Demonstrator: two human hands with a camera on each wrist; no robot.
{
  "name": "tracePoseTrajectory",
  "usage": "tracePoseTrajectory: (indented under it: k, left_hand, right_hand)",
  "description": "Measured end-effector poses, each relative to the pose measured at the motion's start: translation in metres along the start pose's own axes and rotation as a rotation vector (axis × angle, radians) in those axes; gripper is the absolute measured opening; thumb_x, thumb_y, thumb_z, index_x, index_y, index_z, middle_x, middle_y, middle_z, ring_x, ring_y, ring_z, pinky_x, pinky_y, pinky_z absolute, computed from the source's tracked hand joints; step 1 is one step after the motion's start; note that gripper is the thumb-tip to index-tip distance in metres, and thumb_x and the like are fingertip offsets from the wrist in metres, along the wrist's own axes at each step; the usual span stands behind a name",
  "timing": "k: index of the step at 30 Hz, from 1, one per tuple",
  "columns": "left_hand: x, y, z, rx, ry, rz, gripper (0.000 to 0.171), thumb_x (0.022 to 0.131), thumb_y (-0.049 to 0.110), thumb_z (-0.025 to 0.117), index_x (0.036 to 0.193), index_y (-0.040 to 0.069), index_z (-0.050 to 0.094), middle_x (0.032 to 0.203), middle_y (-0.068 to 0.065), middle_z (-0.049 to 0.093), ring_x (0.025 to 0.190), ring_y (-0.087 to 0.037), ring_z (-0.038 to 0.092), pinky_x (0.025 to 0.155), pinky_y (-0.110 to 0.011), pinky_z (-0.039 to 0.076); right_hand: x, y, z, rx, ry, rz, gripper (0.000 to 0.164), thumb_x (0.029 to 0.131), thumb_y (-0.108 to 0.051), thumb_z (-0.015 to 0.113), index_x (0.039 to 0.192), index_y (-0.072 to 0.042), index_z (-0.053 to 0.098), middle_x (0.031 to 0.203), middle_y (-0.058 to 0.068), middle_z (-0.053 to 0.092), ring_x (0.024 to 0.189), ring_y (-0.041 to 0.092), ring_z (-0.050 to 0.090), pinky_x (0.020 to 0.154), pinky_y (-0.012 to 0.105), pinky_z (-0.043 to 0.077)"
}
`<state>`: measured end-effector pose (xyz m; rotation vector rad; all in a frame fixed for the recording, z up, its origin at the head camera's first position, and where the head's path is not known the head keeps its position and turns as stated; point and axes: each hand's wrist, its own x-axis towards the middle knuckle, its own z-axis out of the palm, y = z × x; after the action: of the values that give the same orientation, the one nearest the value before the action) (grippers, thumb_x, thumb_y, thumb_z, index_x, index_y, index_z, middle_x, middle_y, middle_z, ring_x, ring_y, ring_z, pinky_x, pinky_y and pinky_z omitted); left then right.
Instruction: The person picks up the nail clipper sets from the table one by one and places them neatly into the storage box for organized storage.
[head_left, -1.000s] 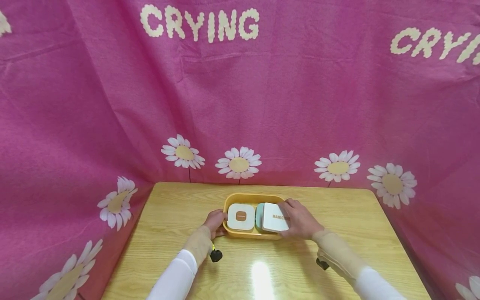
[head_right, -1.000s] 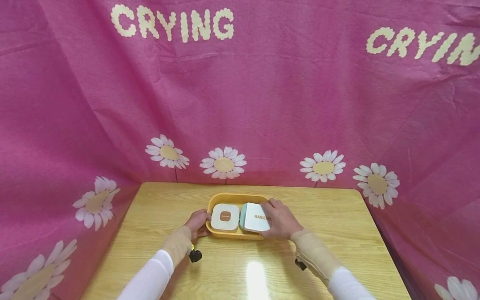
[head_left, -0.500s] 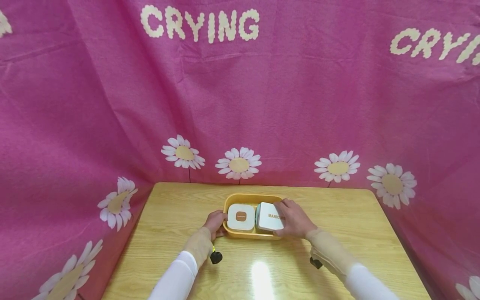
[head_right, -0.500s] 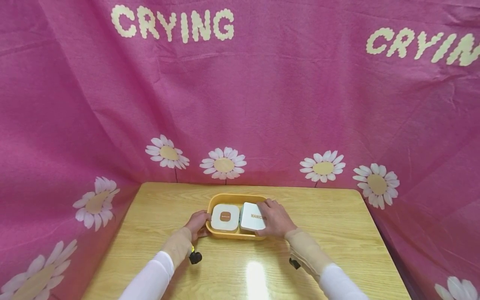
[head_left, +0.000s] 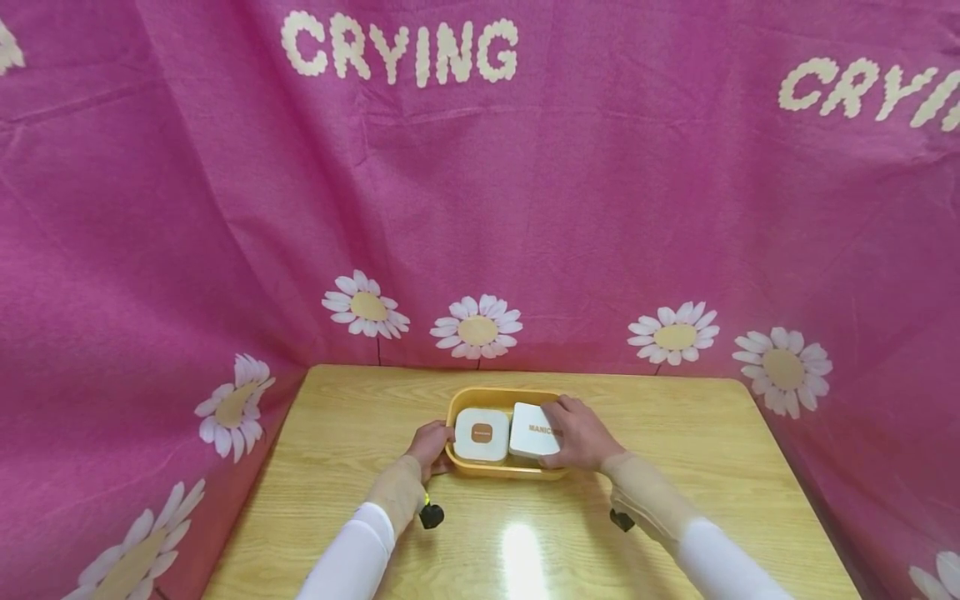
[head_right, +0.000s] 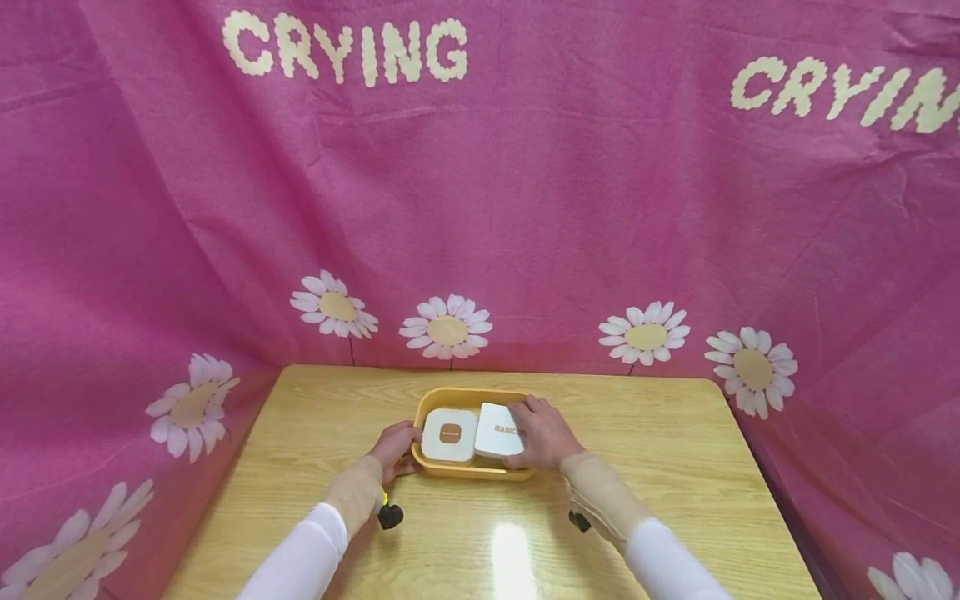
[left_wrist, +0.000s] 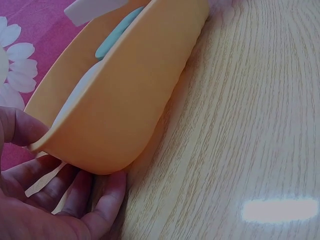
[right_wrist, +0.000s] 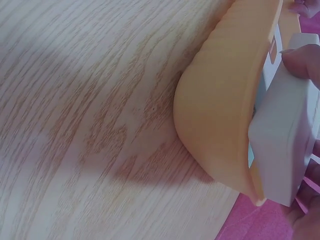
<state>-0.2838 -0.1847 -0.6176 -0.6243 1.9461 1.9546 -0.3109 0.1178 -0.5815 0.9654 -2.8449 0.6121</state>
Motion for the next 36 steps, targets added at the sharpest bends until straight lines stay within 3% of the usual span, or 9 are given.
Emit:
tracePoseTrajectory:
  k: [16,24,28,33,36]
  left_hand:
    - [0.005,-0.005,0.001,-0.001,0.001,0.012,0.054,0.085,0.008,0.055,0.138,0.003,0.061,0.092,-0.005,0.064,0.074,-0.017,0.066,0.066,-0.032,0.059]
    - [0.005,-0.005,0.001,0.005,0.005,0.016,0.053,0.085,0.008,0.055,0.137,0.002,0.061,0.090,-0.005,0.066,0.070,-0.016,0.065,0.066,-0.032,0.060]
    - [0.003,-0.004,0.003,0.002,0.007,0.024,0.050,0.084,0.008,0.054,0.133,0.002,0.063,0.088,-0.004,0.065,0.068,-0.015,0.065,0.064,-0.031,0.059]
    - [0.003,-0.007,0.002,-0.007,-0.005,0.038,0.043,0.084,0.008,0.055,0.126,0.001,0.063,0.085,-0.003,0.063,0.067,-0.015,0.064,0.063,-0.031,0.059]
    - [0.004,-0.008,0.001,-0.009,-0.016,0.040,0.045,0.085,0.008,0.055,0.130,0.001,0.062,0.087,-0.004,0.064,0.069,-0.015,0.065,0.064,-0.032,0.059]
  right_hand:
    - [0.011,0.000,0.013,0.017,-0.049,0.039,0.092,0.067,-0.040,0.096,0.140,0.000,0.059,0.127,0.017,0.061,0.115,0.034,0.059,0.103,0.052,0.051]
    - [0.013,0.003,0.023,0.081,-0.033,0.006,0.093,0.063,-0.030,0.100,0.139,0.003,0.058,0.129,0.019,0.058,0.115,0.035,0.059,0.103,0.053,0.052]
    - [0.011,0.006,0.026,0.041,-0.006,-0.024,0.093,0.060,-0.029,0.101,0.136,0.005,0.059,0.125,0.019,0.060,0.110,0.035,0.061,0.100,0.052,0.053]
    - [0.008,0.009,0.027,0.002,-0.032,0.015,0.094,0.064,-0.034,0.100,0.138,0.005,0.059,0.125,0.018,0.061,0.110,0.035,0.063,0.100,0.053,0.053]
    - [0.009,0.008,0.026,-0.016,-0.030,0.018,0.092,0.066,-0.035,0.100,0.139,0.005,0.059,0.124,0.018,0.062,0.109,0.035,0.063,0.098,0.054,0.053]
